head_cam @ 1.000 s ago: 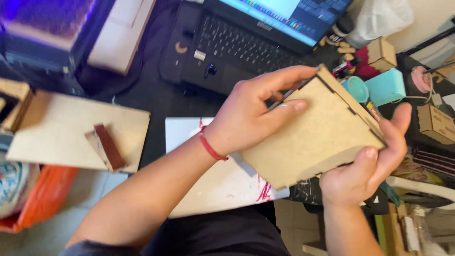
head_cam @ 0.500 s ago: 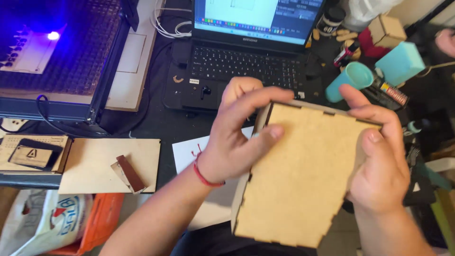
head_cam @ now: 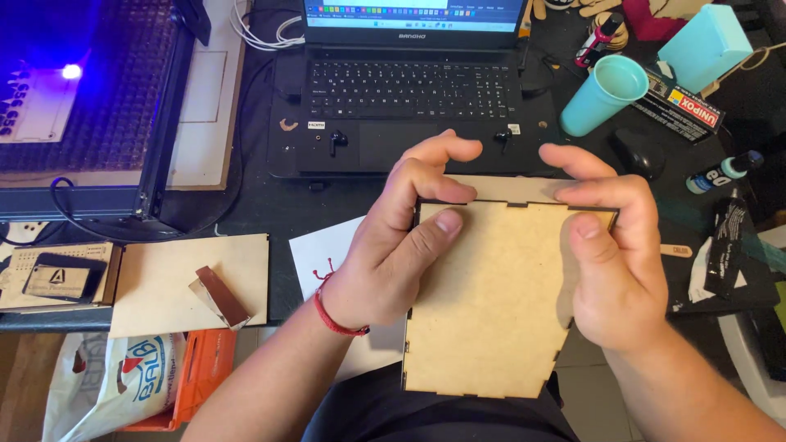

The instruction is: Assembling a small wooden box by applying glue to the edges of laser-cut pieces and fitting them together.

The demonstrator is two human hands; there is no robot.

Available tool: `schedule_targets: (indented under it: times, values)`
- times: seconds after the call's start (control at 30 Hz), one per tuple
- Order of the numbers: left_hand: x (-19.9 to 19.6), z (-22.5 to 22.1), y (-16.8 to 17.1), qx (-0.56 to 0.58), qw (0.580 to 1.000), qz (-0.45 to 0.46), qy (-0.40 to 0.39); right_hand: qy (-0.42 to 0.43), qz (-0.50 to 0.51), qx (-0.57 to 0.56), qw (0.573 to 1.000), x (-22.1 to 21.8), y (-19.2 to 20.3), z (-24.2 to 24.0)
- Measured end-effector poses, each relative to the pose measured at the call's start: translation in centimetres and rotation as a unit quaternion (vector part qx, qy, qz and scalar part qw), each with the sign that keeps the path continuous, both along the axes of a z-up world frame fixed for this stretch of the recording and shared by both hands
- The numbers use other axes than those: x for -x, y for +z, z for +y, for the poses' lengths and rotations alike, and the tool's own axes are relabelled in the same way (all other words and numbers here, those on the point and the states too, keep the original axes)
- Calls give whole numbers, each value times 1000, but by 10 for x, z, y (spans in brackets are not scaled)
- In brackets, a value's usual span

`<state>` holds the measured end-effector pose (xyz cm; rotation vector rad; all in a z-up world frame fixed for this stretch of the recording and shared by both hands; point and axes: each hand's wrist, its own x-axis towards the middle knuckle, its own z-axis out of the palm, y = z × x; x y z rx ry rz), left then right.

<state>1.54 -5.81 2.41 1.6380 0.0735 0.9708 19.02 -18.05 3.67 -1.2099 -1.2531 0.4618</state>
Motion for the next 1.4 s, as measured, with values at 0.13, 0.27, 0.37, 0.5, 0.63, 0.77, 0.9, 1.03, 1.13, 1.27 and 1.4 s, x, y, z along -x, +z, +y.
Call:
schedule_targets:
  times: [0.13,0.27,0.37,0.5,0.63,0.77,0.9,1.03,1.13,1.27,1.4]
  values:
    - [0,2,-3,-16,1000,-1,6,13,-4,-15,1000,0,-1,2]
    - [3,6,-1,-45,999,4,4,13,-28,-18,999,-1,-3,4]
    - [9,9,8,-89,995,39,8,18,-58,-21,998,-5,-3,7]
    - [14,10,18,-101,992,74,14,37,-125,-22,991,-11,1,12]
    - [9,6,11,-103,992,19,67,46,-144,-30,988,-12,6,15]
    - [9,5,1,-94,993,8,77,35,-160,-44,985,-6,4,17]
    - [5,12,0,-105,990,-3,98,22,-160,-37,986,-9,3,25]
    - [4,29,-5,-118,988,1,102,61,-157,-10,986,-23,2,36]
    - [9,28,9,-96,989,28,109,50,-172,-1,984,-11,15,31]
    - [8,27,9,-105,980,97,141,84,-90,-3,992,-24,-1,36]
    - [7,35,-14,0,999,0,48,226,-3,-11,974,-26,-5,57]
